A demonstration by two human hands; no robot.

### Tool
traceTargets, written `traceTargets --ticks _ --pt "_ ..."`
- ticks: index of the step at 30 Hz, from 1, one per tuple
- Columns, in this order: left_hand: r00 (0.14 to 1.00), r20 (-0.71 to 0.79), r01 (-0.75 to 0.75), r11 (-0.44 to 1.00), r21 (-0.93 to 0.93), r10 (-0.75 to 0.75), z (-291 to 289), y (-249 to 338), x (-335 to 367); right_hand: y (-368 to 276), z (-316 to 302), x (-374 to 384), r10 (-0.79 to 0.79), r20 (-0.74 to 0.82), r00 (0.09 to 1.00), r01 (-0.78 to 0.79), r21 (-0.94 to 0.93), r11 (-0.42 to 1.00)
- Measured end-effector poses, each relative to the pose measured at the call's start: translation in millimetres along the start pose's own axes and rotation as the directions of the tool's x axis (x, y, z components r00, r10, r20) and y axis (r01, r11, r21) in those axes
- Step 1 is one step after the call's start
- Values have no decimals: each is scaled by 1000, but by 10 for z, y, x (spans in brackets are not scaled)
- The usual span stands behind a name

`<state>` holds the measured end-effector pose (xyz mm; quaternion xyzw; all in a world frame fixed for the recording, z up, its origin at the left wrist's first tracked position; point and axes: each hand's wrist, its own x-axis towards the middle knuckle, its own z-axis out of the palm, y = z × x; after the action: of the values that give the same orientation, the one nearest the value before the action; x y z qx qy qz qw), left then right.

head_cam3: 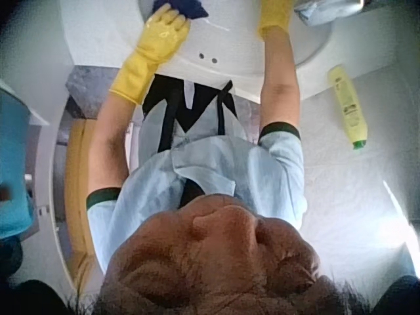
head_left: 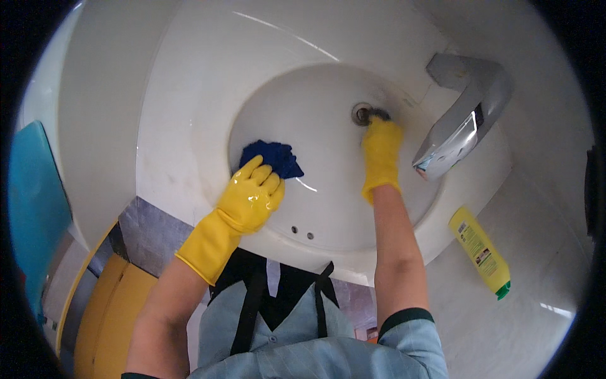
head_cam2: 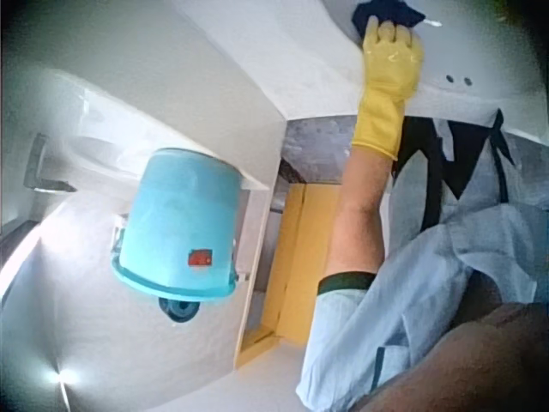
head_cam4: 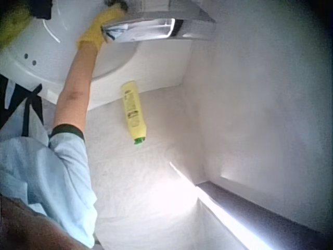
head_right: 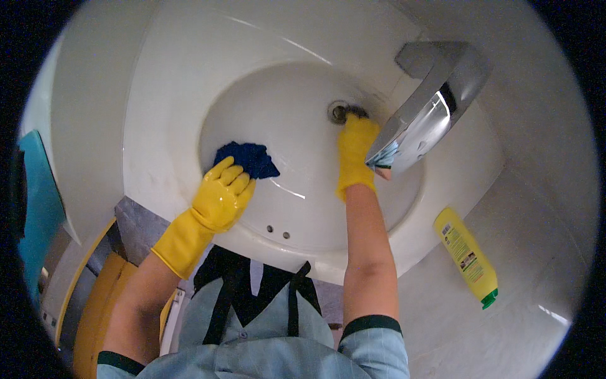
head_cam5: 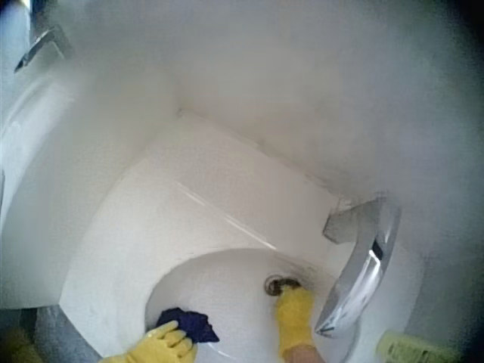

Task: The person cleans a bathroom sink using a blue cloth and a steel wool scrubber. They wipe the sink basin and faucet, rinse the cloth, and then use the scrubber to clean the drain area after applying cleaning liquid.

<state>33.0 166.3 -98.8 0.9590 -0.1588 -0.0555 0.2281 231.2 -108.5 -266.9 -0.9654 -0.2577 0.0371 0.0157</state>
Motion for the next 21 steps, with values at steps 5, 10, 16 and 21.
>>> traceTargets --ticks 5,10,16,21 --pt "1000 9 12 1000 -6 -12 -38 14 -6 -36 -103 -51 83 112 990 -92 84 992" --pt "1000 3 -4 1000 -5 4 -12 28 -42 29 -53 151 -13 54 998 14 -16 1000" --pt "1000 0 14 1000 -3 -14 -22 5 -36 -55 -188 244 -27 69 997 27 -2 1000" --pt "1000 26 -16 1000 4 16 -86 6 29 -112 -121 386 -20 40 999 20 -18 1000"
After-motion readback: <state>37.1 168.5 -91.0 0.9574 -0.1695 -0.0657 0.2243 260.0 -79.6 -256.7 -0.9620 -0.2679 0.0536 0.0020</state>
